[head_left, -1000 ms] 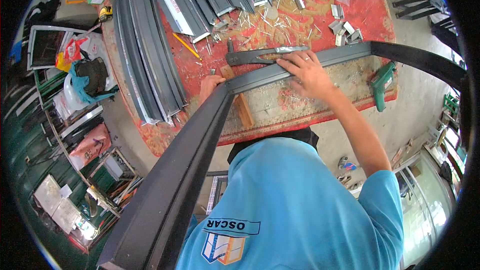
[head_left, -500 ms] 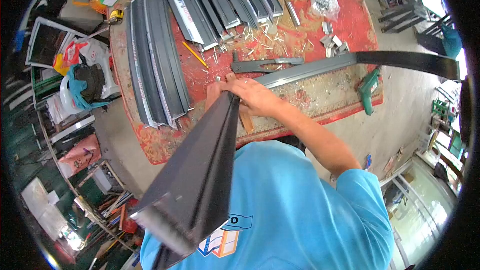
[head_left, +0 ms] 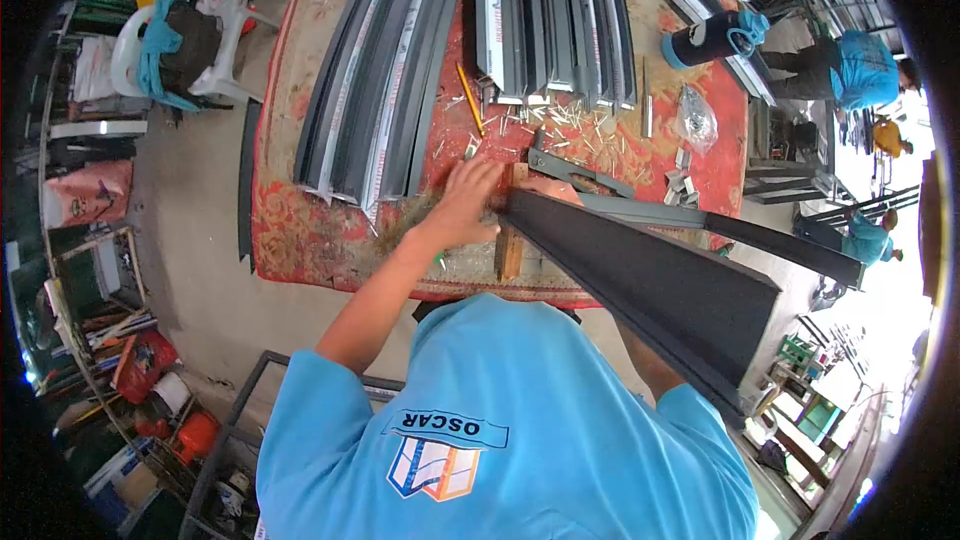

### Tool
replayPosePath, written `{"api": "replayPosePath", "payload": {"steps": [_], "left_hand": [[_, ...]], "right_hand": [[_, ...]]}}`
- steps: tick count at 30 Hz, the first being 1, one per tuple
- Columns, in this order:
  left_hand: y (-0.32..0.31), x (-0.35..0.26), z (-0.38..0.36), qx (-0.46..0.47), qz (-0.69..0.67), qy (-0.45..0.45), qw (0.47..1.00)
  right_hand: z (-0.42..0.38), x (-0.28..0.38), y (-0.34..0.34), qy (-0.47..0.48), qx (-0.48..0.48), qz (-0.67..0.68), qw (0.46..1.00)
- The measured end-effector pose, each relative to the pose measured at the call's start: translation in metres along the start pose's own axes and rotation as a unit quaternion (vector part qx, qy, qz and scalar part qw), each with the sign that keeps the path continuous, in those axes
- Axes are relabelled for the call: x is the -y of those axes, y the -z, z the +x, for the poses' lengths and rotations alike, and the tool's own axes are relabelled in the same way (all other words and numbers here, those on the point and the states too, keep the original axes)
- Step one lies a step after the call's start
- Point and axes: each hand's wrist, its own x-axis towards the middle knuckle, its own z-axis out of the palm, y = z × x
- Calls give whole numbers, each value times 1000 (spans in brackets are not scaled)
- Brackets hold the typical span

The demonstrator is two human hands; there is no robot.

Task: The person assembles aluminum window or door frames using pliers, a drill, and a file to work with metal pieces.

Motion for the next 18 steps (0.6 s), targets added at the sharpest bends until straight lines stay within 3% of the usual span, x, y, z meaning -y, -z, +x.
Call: {"api": "replayPosePath", "payload": {"steps": [3, 5, 10, 14, 16, 18], "left_hand": [[36, 3, -25, -36, -30, 76, 996], [52, 7, -38, -132, -47, 125, 982], [57, -13, -36, -165, -153, 122, 967], [30, -61, -9, -146, -191, 48, 970], [20, -87, 11, -132, -196, -47, 971], [6, -106, 20, -220, -243, -70, 942]], "right_hand": [[-6, -6, -16, -3, 13, 20, 1000], [3, -19, -21, -3, 19, 35, 999], [-18, -26, -40, -5, 24, 63, 998], [-36, -35, -48, -1, 27, 81, 996], [-43, -36, -54, 11, 40, 86, 995], [-61, -45, -54, 25, 60, 94, 993]]}}
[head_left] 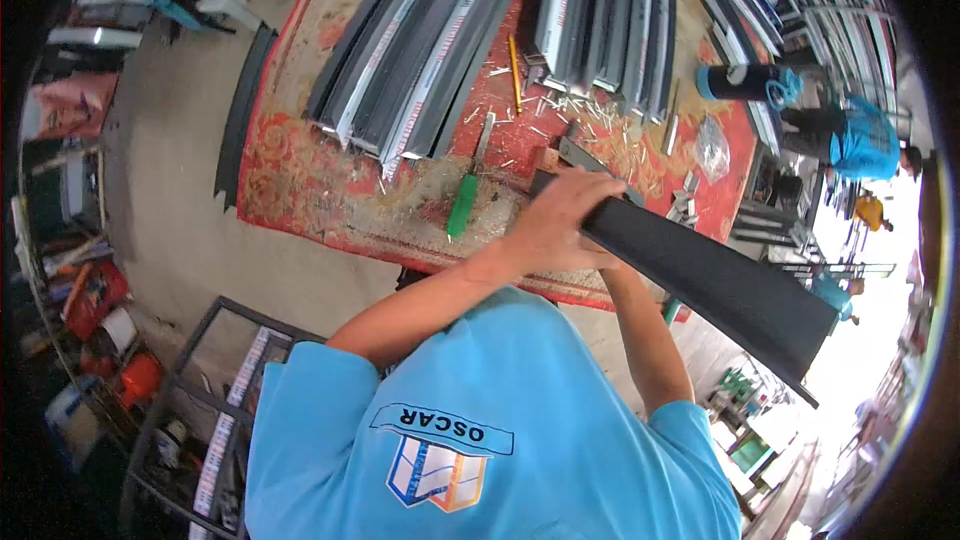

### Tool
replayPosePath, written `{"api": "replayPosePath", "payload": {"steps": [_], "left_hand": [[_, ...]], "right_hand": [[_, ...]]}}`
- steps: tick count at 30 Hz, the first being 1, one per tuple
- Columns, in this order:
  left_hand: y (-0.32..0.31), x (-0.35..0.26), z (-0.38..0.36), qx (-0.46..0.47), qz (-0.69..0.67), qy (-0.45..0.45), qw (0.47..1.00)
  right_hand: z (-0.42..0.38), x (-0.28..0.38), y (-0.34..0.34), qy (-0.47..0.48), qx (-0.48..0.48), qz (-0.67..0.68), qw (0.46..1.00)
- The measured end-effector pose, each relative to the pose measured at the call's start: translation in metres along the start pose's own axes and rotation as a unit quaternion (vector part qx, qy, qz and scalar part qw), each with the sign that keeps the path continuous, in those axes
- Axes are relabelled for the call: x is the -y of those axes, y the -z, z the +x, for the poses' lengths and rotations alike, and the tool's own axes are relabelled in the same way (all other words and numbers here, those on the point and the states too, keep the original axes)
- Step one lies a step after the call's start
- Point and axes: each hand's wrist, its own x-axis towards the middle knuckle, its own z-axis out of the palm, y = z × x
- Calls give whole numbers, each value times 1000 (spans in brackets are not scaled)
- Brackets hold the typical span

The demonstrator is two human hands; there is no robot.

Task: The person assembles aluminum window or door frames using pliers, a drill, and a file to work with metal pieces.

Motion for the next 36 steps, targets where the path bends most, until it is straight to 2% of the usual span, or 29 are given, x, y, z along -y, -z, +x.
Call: {"api": "replayPosePath", "payload": {"steps": [5, 13, 17, 20, 22, 23, 24, 25, 26, 27, 28, 30, 31, 32, 33, 34, 36], "left_hand": [[-16, 30, -5, -73, 15, -20, 997], [-19, 39, -6, -102, 8, -39, 994], [-25, 49, -9, -106, 3, -46, 993], [-32, 46, -7, -90, -3, -24, 996], [-34, 69, -19, -58, 7, -4, 998], [-37, 80, -30, -60, -44, 85, 994], [-39, 90, -36, -54, -190, 288, 937], [-32, 105, -48, -55, -55, 110, 991], [-30, 79, -32, -10, -83, 206, 975], [0, 131, -69, 92, -195, 334, 918], [-5, 113, -54, 85, 12, 262, 961], [-3, 86, -40, 115, 159, 102, 975], [-4, 97, -40, 100, 85, 93, 987], [-2, 95, -34, 107, 103, 94, 984], [-1, 90, -28, 144, 153, 39, 977], [1, 85, -26, 177, 205, -14, 962], [-2, 81, -23, 198, 197, 75, 957]], "right_hand": [[10, -27, -20, 17, 47, 33, 998], [13, -52, -42, 8, 39, 82, 996], [16, -56, -51, 1, -14, 98, 995], [40, -46, -58, -16, -104, 91, 990], [52, -37, -65, -36, -184, 82, 979], [30, -52, -53, -49, -227, 77, 970], [6, -64, -42, -63, -269, 74, 958], [-24, 41, 45, 188, -290, 89, 934], [-31, 52, 44, -34, -249, -99, 963], [-49, 49, 38, -64, -250, -68, 964], [-62, 41, 39, -86, -247, -31, 965], [-106, 27, 31, -101, -299, -13, 949], [-132, 21, 30, -113, -319, -1, 941], [-158, 12, 26, -157, -347, -15, 924], [-183, 1, 19, -198, -366, -25, 909], [-207, -10, 12, -283, -395, -48, 873], [-252, -37, 9, -306, -489, -71, 814]]}}
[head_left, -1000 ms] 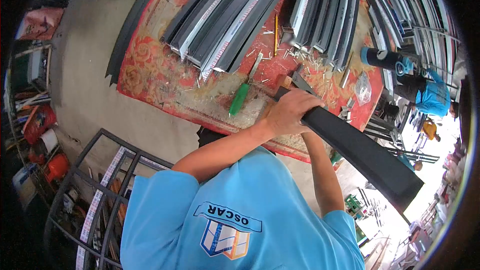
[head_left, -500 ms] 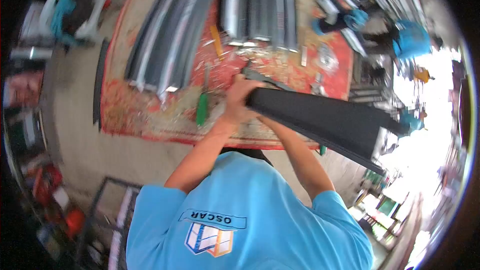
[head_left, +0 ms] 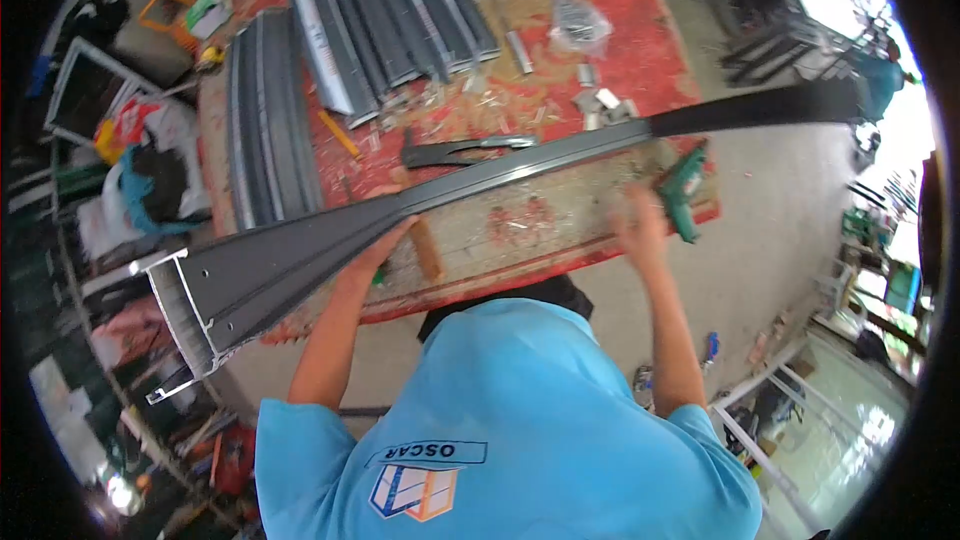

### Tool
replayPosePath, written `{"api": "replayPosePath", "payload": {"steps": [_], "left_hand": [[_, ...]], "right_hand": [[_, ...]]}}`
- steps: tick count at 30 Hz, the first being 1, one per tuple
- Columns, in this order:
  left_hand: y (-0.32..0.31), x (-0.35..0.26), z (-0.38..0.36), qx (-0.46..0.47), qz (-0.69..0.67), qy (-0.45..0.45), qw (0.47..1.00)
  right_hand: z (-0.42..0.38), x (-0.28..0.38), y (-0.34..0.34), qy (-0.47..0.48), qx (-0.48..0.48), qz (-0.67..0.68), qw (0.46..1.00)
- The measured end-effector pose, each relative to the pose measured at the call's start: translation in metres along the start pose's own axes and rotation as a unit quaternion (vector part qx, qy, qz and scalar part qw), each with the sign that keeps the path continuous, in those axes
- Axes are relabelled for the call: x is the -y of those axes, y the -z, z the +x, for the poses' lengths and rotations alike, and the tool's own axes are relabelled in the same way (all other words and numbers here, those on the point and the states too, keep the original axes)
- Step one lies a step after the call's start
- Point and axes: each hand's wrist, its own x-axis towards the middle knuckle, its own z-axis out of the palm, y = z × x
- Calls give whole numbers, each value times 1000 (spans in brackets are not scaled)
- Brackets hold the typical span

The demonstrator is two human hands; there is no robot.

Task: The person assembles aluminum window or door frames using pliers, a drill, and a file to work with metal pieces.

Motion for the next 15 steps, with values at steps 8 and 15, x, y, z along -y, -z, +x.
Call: {"api": "replayPosePath", "payload": {"steps": [8, 15], "left_hand": [[-8, 10, -5, 1, 14, 127, 992], [-3, 5, 2, 49, 168, 124, 977]], "right_hand": [[-2, -150, 28, -171, -143, -128, 966], [3, -163, 18, -230, -131, 76, 961]]}}
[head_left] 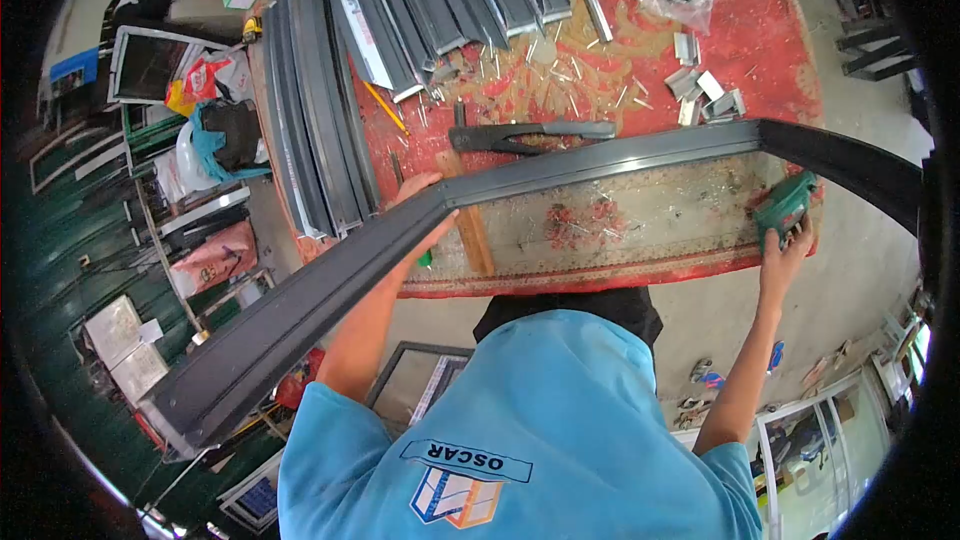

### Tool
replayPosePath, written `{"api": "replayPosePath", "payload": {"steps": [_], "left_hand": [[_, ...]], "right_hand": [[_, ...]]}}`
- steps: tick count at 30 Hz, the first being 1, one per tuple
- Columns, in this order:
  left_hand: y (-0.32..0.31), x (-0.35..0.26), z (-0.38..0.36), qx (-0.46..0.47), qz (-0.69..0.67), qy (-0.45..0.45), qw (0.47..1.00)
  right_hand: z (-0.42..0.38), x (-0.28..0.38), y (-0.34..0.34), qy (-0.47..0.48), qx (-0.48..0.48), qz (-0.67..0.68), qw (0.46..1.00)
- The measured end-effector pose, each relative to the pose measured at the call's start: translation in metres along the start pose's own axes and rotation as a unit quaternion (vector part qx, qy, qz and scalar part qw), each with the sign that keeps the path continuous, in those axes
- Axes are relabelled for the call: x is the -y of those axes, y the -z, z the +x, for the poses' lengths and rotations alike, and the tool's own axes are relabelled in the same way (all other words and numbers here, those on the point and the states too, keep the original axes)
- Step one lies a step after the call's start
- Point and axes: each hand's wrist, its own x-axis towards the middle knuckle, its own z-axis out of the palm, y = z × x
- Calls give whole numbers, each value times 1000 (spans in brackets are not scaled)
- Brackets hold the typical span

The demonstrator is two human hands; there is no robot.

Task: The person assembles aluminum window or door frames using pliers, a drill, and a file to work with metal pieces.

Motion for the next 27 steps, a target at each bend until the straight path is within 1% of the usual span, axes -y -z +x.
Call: {"api": "replayPosePath", "payload": {"steps": [1, 3, 4, 5, 7, 8, 10, 11, 13, 14, 16, 17, 19, 23, 24, 25, 27], "left_hand": [[1, 4, 1, 9, 3, 9, 1000], [6, 6, 3, 18, 29, -49, 998], [6, 6, 7, 19, 43, -82, 995], [6, 11, 7, 25, 41, -80, 996], [6, 21, 12, 32, 46, -122, 991], [5, 23, 15, 32, 42, -122, 991], [4, 27, 14, 13, 59, -181, 982], [4, 31, 18, 13, 55, -181, 982], [2, 38, 21, 5, 41, -232, 972], [1, 41, 20, 4, 39, -227, 973], [-5, 47, 30, -22, -23, -275, 961], [-5, 47, 30, -20, -24, -276, 961], [-6, 46, 33, -30, -24, -292, 956], [-5, 42, 35, -23, -34, -301, 953], [-5, 42, 35, -35, -22, -309, 950], [-5, 41, 36, -47, -11, -317, 947], [-3, 40, 34, -50, -6, -322, 945]], "right_hand": [[-3, -1, -4, -8, 10, -2, 1000], [-11, 26, -6, 26, 11, -109, 994], [-12, 17, -9, 43, 11, -163, 986], [-15, 19, -11, 39, 15, -167, 985], [-15, 31, -17, 12, -6, -177, 984], [-12, 32, -21, 13, -6, -181, 983], [-9, 35, -27, -8, -35, -228, 973], [-8, 38, -31, -7, -36, -231, 972], [-6, 44, -37, -34, -69, -255, 964], [-7, 42, -37, -32, -65, -257, 964], [0, 30, -38, 21, -104, -264, 959], [1, 25, -36, 19, -104, -265, 958], [3, 14, -31, 52, -114, -216, 968], [-8, 19, -6, 53, -123, -178, 975], [-18, 24, 6, -51, -92, -44, 994], [-29, 27, 18, -152, -58, 93, 982], [-62, 3, 46, -153, -42, 180, 971]]}}
